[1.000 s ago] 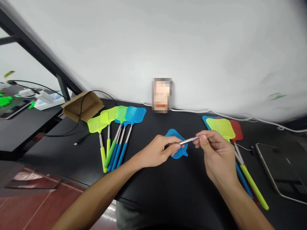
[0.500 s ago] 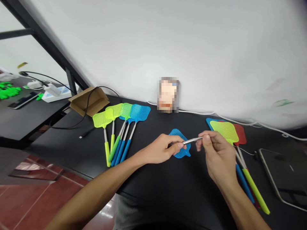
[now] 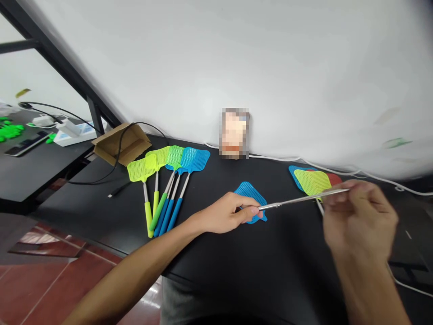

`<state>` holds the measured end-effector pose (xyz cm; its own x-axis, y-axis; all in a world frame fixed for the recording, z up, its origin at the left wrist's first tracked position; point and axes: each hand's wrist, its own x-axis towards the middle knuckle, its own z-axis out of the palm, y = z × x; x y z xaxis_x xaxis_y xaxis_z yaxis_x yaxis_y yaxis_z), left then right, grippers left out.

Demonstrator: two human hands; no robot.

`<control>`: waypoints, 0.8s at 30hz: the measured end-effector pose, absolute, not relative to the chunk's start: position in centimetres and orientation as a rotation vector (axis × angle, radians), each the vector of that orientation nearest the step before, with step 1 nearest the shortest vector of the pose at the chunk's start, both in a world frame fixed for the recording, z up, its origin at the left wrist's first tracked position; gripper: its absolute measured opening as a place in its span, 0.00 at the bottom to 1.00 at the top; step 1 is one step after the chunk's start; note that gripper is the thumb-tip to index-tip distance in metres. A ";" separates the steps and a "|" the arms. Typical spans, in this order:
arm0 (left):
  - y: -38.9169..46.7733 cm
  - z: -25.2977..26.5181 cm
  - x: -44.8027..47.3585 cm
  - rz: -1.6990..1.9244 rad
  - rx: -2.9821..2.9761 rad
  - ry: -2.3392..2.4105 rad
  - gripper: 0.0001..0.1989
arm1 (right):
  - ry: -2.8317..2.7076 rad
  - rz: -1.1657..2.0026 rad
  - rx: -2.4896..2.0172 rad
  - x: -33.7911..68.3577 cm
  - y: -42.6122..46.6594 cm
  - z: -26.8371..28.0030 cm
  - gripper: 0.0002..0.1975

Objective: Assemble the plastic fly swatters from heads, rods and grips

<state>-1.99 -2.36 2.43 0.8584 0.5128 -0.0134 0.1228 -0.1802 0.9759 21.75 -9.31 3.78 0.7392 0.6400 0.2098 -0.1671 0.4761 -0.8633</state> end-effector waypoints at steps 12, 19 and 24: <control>-1.4 1.2 -2.6 0.447 1.881 0.572 0.19 | -0.667 0.548 -1.011 22.1 -9.1 3.8 0.13; -1.6 1.4 -2.6 0.453 1.903 0.568 0.18 | -0.658 0.469 -1.006 21.7 -9.2 3.6 0.15; -1.4 1.4 -2.7 0.427 1.894 0.602 0.19 | -0.642 0.517 -1.028 20.4 -9.2 3.1 0.14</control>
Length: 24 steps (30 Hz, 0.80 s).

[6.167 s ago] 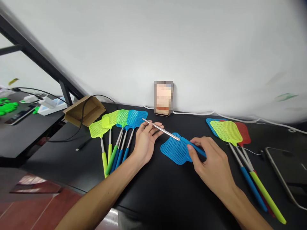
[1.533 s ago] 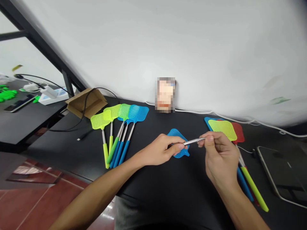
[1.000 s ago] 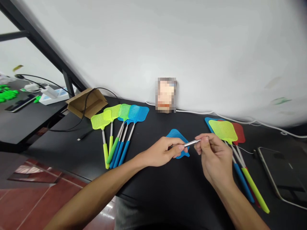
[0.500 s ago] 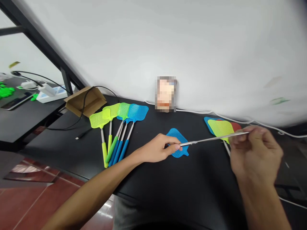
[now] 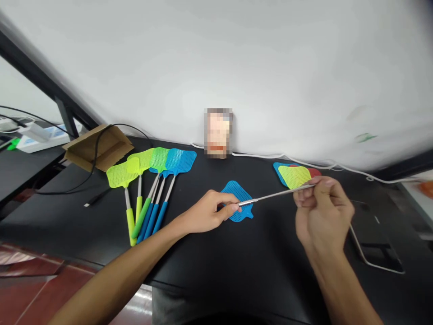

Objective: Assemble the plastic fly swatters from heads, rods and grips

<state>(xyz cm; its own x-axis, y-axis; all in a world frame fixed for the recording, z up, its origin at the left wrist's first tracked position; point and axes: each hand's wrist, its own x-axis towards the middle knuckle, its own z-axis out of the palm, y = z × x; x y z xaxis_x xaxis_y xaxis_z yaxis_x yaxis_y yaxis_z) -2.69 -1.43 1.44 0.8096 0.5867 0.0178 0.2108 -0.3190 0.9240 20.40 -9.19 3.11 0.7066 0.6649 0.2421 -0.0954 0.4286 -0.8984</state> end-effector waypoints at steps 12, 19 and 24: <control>-2.0 1.6 -2.3 0.464 1.819 0.604 0.21 | -0.902 0.740 -1.240 14.3 -10.8 0.1 0.14; -2.5 1.9 -1.9 0.476 1.769 0.596 0.21 | -0.901 0.722 -1.193 15.1 -10.3 0.5 0.14; -2.4 2.0 -2.0 0.486 1.788 0.574 0.22 | -0.824 0.585 -1.127 17.2 -9.8 1.8 0.12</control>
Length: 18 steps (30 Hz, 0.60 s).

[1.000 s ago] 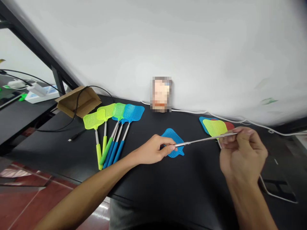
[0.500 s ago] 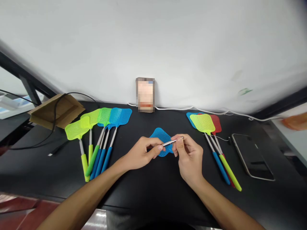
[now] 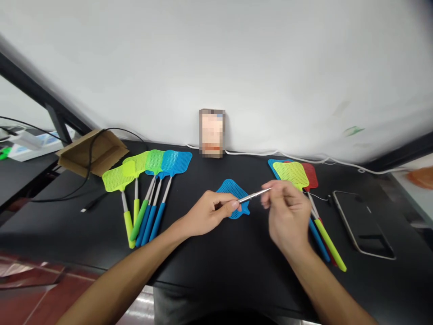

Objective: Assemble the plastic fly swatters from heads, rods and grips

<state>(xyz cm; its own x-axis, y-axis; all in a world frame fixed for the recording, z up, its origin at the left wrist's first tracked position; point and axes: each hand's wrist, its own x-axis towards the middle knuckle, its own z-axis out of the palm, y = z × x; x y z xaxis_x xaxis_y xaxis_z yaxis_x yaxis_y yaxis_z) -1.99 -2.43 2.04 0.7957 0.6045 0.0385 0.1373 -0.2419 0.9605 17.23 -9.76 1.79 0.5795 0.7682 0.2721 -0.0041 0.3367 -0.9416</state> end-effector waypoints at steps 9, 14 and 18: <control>-2.4 1.8 -2.0 0.436 1.983 0.571 0.20 | -0.480 0.349 -0.961 27.2 -9.9 5.5 0.13; -1.8 1.2 -2.4 0.511 2.007 0.602 0.19 | -0.529 0.372 -0.989 25.9 -9.2 4.3 0.14; -1.8 0.9 -2.3 0.538 2.012 0.613 0.19 | -0.577 0.376 -1.020 23.8 -8.6 3.3 0.17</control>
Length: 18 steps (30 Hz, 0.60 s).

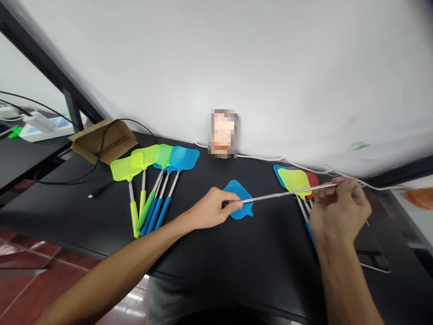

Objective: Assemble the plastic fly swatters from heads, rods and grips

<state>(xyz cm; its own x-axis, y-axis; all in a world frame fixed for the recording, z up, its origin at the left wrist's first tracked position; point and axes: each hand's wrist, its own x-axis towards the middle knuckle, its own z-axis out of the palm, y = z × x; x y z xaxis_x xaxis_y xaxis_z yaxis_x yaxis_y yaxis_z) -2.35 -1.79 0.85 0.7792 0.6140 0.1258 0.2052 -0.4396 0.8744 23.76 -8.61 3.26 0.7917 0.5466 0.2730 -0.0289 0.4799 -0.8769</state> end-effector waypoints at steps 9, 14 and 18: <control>-3.1 1.1 -1.9 0.653 1.885 0.631 0.19 | -0.942 0.691 -1.171 13.4 -9.9 -0.3 0.13; -2.7 1.1 -1.8 0.647 1.827 0.629 0.20 | -0.974 0.749 -1.181 14.1 -9.5 -0.4 0.13; -1.8 1.8 -2.1 0.760 1.605 0.682 0.19 | -1.107 0.746 -1.277 15.9 -8.8 -0.1 0.19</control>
<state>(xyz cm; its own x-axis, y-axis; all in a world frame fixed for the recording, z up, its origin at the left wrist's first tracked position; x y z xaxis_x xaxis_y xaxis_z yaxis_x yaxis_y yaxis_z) -2.06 -1.78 1.75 0.6178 0.7789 0.1076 0.0233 -0.1550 0.9876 15.94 -8.81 -0.13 0.3349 0.9160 0.2207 0.1390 0.1836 -0.9731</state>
